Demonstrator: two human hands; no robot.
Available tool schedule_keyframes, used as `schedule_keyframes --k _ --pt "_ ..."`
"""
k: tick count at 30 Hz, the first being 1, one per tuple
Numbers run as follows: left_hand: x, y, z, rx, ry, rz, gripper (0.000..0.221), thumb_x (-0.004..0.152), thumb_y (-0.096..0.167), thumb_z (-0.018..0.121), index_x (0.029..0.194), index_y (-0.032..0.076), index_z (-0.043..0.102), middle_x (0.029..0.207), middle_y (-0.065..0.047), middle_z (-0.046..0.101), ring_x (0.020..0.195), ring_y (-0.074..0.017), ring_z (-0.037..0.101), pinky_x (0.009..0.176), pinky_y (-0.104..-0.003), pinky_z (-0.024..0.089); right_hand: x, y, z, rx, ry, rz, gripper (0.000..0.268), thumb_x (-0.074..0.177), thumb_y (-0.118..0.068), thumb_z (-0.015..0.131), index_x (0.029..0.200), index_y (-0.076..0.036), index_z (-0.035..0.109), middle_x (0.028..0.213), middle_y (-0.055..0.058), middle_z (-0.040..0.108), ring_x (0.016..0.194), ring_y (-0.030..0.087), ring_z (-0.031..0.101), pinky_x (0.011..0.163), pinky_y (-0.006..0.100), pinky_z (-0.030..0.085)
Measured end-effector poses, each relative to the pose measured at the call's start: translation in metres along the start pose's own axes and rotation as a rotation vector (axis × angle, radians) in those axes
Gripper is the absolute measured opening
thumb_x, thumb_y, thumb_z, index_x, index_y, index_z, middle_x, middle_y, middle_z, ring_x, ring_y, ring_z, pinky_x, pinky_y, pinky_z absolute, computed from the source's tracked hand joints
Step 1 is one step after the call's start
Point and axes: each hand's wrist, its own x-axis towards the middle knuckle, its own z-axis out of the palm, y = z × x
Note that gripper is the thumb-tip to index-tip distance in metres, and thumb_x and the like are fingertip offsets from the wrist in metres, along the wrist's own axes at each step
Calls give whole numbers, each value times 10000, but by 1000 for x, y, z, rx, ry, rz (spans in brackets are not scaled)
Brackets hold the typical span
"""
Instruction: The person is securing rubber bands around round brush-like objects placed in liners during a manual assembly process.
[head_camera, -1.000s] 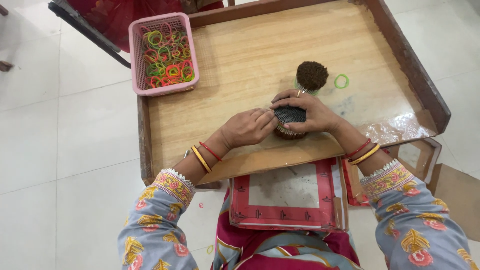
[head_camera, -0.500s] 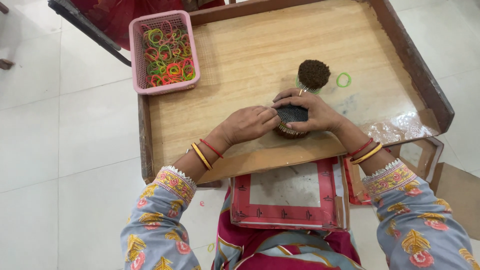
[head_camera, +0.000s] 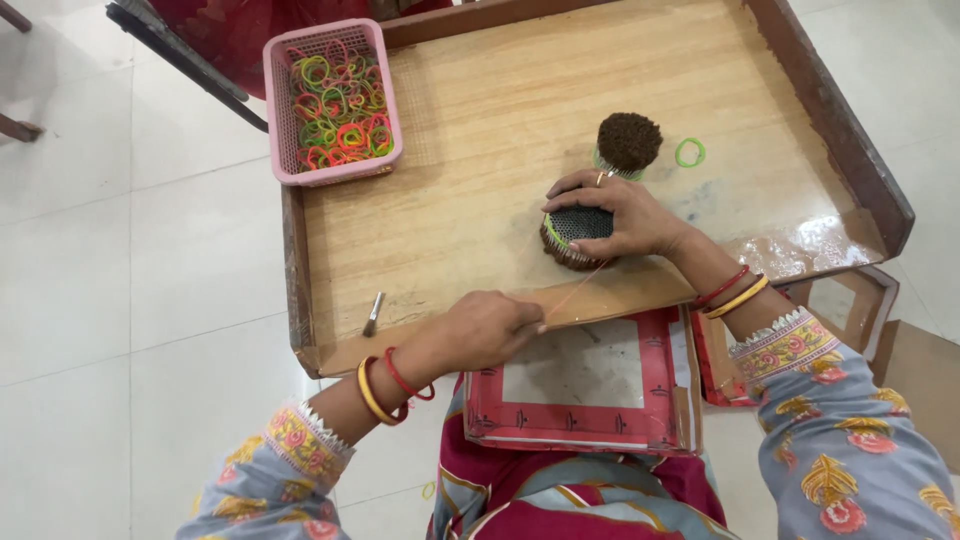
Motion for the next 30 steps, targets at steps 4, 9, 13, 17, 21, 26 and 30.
schedule_keyframes --k 4,9,13,17,21,26,30 --pt "-50 -110 34 -932 369 -429 292 1141 242 552 1019 -9 638 775 -37 581 639 -121 521 594 -307 434 -3 1 3 -1 26 -12 551 720 -278 815 1250 -157 725 1314 93 659 1228 282 632 1050 405 505" --pt "-27 -134 56 -2153 808 138 510 982 -32 458 1492 -22 469 1516 -196 596 589 -69 511 594 -204 458 -1 -10 13 -67 90 14 561 745 -322 828 1273 -166 722 1308 101 664 1219 290 634 1043 409 507" --pt "35 -68 17 -1335 596 -327 755 863 -88 483 1567 89 279 1617 -71 335 841 -142 657 656 -228 545 -5 -19 14 -145 110 -5 673 780 -399 822 1368 -122 648 1333 169 634 1240 347 603 1051 445 484" --pt "71 -55 6 -716 314 -310 844 797 105 731 1526 37 310 1482 -226 466 1045 -271 642 824 -343 572 -5 -20 12 -294 124 170 803 861 -501 758 1465 -22 533 1366 260 594 1254 428 580 1052 490 468" --pt "92 -67 23 -142 348 -240 1036 683 346 944 1454 -53 379 1432 -266 466 1324 -373 508 1102 -410 449 15 -65 9 -417 23 545 895 773 -555 777 1420 -14 479 1294 273 591 1167 433 612 980 489 505" --pt "97 -40 16 -16 386 -282 1170 597 486 952 1453 -62 373 1428 -244 462 1343 -380 486 1109 -422 434 0 -41 13 -331 86 522 905 711 -348 767 1490 -54 413 1228 268 629 1119 435 632 958 498 520" --pt "96 -30 3 11 320 -365 1188 567 586 893 1464 -18 402 1432 -178 486 1332 -320 518 1071 -403 464 -21 -24 11 -66 209 444 881 716 -131 711 1537 -100 391 1267 243 647 1160 397 650 969 472 538"
